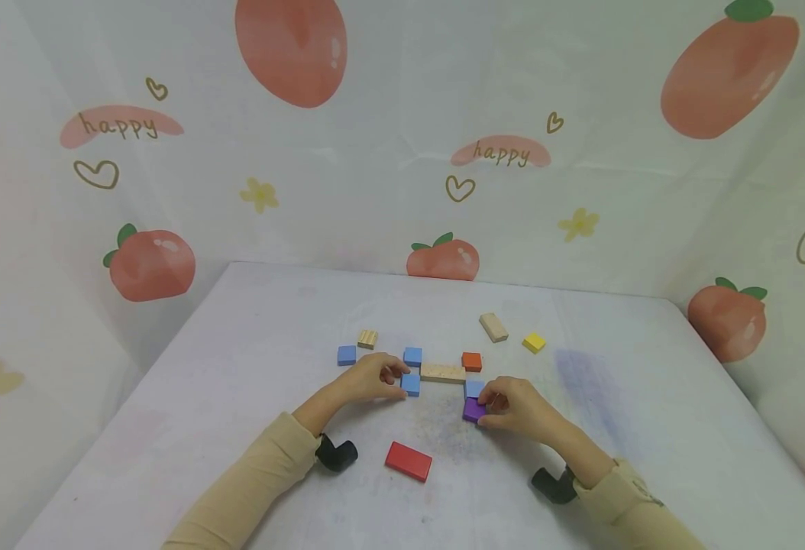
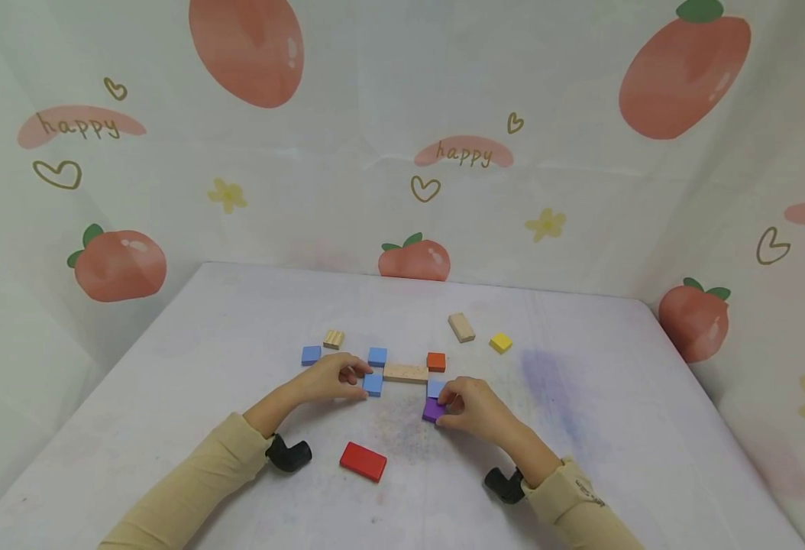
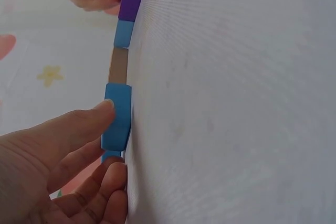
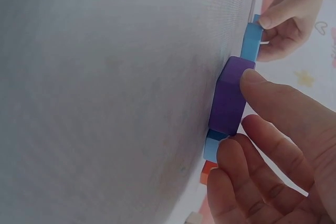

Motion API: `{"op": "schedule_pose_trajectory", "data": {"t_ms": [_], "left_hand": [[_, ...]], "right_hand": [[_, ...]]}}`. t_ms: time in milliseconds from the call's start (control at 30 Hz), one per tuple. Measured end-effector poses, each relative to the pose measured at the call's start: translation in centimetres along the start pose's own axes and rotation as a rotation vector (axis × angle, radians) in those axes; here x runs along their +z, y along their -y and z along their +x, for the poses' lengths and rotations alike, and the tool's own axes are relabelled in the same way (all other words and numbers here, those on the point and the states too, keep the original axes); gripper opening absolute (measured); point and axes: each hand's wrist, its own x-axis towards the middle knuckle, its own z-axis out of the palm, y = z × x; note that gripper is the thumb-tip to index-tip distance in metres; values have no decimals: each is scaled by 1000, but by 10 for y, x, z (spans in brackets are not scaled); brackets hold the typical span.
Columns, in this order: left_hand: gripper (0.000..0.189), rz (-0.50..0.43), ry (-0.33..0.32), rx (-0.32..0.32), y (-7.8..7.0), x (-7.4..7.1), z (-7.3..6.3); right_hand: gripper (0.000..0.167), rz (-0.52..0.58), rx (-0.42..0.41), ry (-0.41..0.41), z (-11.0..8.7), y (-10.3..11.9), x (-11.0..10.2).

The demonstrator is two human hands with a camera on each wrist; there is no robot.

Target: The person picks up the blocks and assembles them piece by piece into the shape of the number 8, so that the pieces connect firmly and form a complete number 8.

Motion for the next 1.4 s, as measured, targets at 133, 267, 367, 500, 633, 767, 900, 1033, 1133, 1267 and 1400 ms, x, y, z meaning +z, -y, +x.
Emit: {"op": "schedule_pose_trajectory", "data": {"t_ms": [133,267,367,500,633,767,900,1033,1133,1267,1400], "left_hand": [[36,-18,6,-3,-1,-2,-1],[37,-30,9,-4,0,-5,-2],[38,-27,2,13,2,-9,-4],[39,-41,-19,33,3,-19,-8],[38,-54,-77,30,7,-31,-12],[38,-65,-150,16,14,-44,-16],[38,-73,-202,-5,21,-56,-22],[38,-52,-255,-26,29,-64,-27],[37,-48,-275,-43,36,-68,-30],[38,-59,-264,-61,43,-69,-33],[41,-65,-253,-49,48,-69,-37]], "right_hand": [[21,2,4,4,0,0,0],[21,7,7,8,0,0,0],[21,14,9,8,0,0,-1],[21,21,11,6,-1,0,-1],[20,29,12,2,-2,1,-2],[20,32,12,6,-3,2,-3],[19,27,11,10,-3,2,-3],[19,20,11,13,-2,1,-2],[19,16,18,16,-1,2,-2],[19,23,35,17,-1,3,-3],[20,35,45,19,-1,5,-3]]}}
